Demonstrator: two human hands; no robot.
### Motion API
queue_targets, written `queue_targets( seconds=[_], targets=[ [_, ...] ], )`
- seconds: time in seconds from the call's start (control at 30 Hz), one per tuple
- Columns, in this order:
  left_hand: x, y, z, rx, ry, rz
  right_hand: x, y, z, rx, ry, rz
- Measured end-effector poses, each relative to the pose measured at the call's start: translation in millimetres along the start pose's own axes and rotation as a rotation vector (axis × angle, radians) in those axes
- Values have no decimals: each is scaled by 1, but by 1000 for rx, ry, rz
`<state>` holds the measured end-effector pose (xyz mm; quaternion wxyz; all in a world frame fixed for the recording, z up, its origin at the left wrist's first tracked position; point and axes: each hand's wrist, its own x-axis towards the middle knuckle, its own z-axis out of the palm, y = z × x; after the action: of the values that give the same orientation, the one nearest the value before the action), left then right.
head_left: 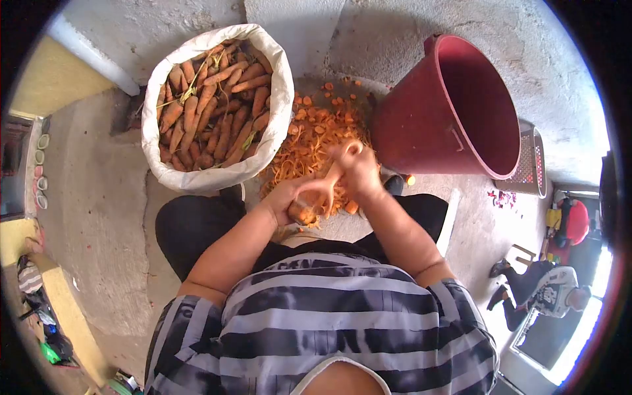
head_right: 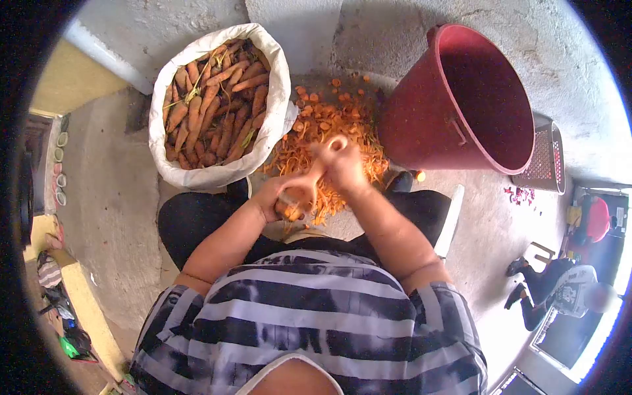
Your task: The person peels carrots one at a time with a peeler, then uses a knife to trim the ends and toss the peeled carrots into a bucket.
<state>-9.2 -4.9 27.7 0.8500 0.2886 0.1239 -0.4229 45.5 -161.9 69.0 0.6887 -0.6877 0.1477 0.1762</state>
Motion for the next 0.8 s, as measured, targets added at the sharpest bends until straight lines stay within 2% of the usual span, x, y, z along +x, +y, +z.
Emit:
queue_targets(
  seconds=[0.03, 0.07, 0.1, 0.13, 0.17, 0.2, 0.27, 0.33, 0.37, 0.4, 0.43, 0.47, 0.5, 0.53, 0.57, 0.6, 0.63, 0.67, 0.7, 0.73, 0.77, 0.8],
  targets=[
    [3, -8, -9, -39, 57, -55, 25, 11, -13, -69, 153, -102],
    [4, -9, -9, -47, 52, -72, 43, 2, -28, 65, 227, -92],
    [4, -11, -9, -57, 49, -88, 67, 5, -50, -40, 361, -97],
    [3, -13, -10, -68, 48, -106, 104, 28, -82, -331, 450, -313],
    [4, -13, -13, -63, -99, -91, 109, 28, -93, 65, 483, -237],
    [1, -8, -7, -47, -3, -80, 106, 22, -103, 16, 585, -201],
    [-7, -1, 8, -34, 189, -59, 81, 3, -87, 99, 571, -215],
    [0, -2, 4, -109, 155, -46, 64, 9, -69, 68, 440, -302],
    [4, -3, -1, -149, 132, -36, 30, -8, -41, 163, 322, -258],
    [7, -4, -4, -185, 110, -30, 6, -12, -25, 98, 248, -199],
    [0, 0, 6, -196, 57, -1, -7, -2, -12, 123, 170, -187],
    [2, -3, 2, -209, 38, -23, -21, 3, -4, 238, -13, -104],
    [7, -5, -4, -222, 18, -45, -27, 10, 4, 164, -100, -40],
    [11, -8, -9, -235, -3, -65, -27, 16, 7, 131, -150, -128],
    [13, -10, -14, -317, -13, -108, -21, 14, 4, 97, -118, -69],
    [11, -10, -12, -263, 9, -64, -11, 12, 1, 62, -88, -9],
    [7, -10, -9, -210, 31, -19, 0, 14, 2, 218, -41, -78],
    [4, -10, -6, -156, 53, 25, 13, 7, -7, 51, 97, -85],
    [4, -8, -11, -114, 51, -121, 54, 23, -33, 22, 194, -154],
    [3, -9, -9, -131, 47, -124, 63, 5, -49, 43, 304, -73],
    [1, -10, -6, -146, 43, -126, 100, 30, -81, -274, 418, -263],
    [1, -9, -3, -159, 40, -129, 113, 31, -101, -251, 555, -154]
  ],
)
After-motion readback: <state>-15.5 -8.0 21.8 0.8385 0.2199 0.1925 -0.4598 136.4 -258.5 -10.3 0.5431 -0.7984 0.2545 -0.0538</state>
